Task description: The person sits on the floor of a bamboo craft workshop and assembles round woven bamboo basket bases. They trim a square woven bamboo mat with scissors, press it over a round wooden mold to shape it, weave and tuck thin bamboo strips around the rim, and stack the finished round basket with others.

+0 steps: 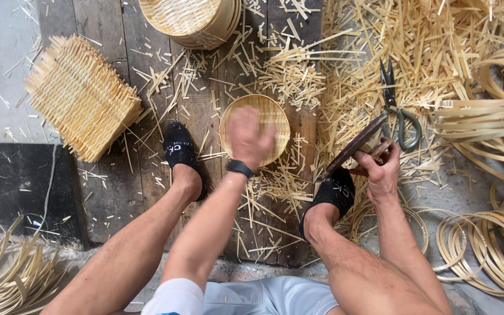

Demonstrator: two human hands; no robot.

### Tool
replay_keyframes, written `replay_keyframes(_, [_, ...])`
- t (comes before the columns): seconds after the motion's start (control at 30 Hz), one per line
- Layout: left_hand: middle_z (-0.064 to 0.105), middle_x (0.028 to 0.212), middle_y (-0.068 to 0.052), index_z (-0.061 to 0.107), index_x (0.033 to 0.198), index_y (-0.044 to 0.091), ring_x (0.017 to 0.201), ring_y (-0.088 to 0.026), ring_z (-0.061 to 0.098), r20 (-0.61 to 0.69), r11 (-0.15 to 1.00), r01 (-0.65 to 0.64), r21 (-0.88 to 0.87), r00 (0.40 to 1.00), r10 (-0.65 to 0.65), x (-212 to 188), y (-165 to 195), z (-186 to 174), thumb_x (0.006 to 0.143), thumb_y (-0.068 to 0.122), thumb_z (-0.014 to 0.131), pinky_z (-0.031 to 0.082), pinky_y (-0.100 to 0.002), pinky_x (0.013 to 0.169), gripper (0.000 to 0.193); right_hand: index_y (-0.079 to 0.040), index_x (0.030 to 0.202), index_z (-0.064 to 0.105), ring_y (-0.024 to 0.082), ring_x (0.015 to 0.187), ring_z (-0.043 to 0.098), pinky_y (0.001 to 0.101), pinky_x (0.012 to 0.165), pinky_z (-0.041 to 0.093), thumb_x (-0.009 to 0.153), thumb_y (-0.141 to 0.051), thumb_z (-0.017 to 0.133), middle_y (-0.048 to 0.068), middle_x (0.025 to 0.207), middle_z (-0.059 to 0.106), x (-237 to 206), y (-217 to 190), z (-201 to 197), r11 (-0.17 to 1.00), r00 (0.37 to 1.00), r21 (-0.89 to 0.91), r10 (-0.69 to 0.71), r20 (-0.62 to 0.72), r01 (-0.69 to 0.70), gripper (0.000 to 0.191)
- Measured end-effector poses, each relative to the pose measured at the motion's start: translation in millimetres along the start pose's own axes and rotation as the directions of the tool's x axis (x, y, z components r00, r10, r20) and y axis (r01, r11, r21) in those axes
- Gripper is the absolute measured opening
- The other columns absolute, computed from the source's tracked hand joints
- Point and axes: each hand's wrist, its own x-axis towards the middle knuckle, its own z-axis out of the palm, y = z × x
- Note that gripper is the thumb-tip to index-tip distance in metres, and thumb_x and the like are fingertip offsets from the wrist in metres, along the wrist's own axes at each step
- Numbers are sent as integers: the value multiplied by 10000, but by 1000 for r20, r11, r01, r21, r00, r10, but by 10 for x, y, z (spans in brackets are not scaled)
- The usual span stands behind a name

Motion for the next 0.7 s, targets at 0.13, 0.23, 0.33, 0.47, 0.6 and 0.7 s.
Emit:
replay_keyframes(0.13, [542,1451,-270,615,1295,-35,1406,-411,432,-115,950,-284,126,947,299,-312,464,355,897,344,685,319,-522,1185,554,23,1492,318,257,1064,702,368,661,671,797,-214,793,169,1275,561,-7,-26,79,996,997,87,20,80,-27,874])
replay_keyframes(0.23, [599,1454,-189,637,1308,16,1420,-346,493,-76,945,-306,118,946,316,-444,358,363,961,123,616,341,-477,1218,363,22,1496,304,262,1075,710,365,679,674,790,-212,786,175,1270,565,-19,-29,98,998,995,58,25,98,-31,886])
replay_keyframes(0.33, [663,1359,-150,655,1276,32,1338,-306,575,22,843,-523,127,851,525,-362,43,100,877,1,598,418,-463,1187,404,31,1505,319,257,1062,702,370,687,667,786,-201,780,171,1268,564,-27,-1,87,999,997,33,17,79,-19,885])
replay_keyframes(0.47, [688,1247,-139,664,1257,41,1221,-288,636,-41,616,-758,212,623,781,255,-240,-472,937,-47,647,538,-419,1054,332,15,1489,322,239,1006,704,378,663,657,808,-209,755,149,1235,575,-34,74,51,995,998,95,-11,61,5,837])
replay_keyframes(0.6, [742,1148,-164,700,1162,36,1118,-315,680,-247,711,-644,283,667,702,1238,-461,-1162,926,-94,591,590,-414,1000,292,-7,1471,349,233,972,709,372,662,644,835,-206,746,134,1216,603,-48,145,4,996,999,89,-4,39,0,776])
replay_keyframes(0.7, [761,1109,-151,730,1121,80,1104,-303,706,-362,831,-451,326,752,551,1752,-529,-1418,986,-48,583,558,-425,978,237,3,1452,374,221,989,704,379,660,643,836,-206,752,126,1216,608,-60,170,-25,997,999,73,-16,45,13,752])
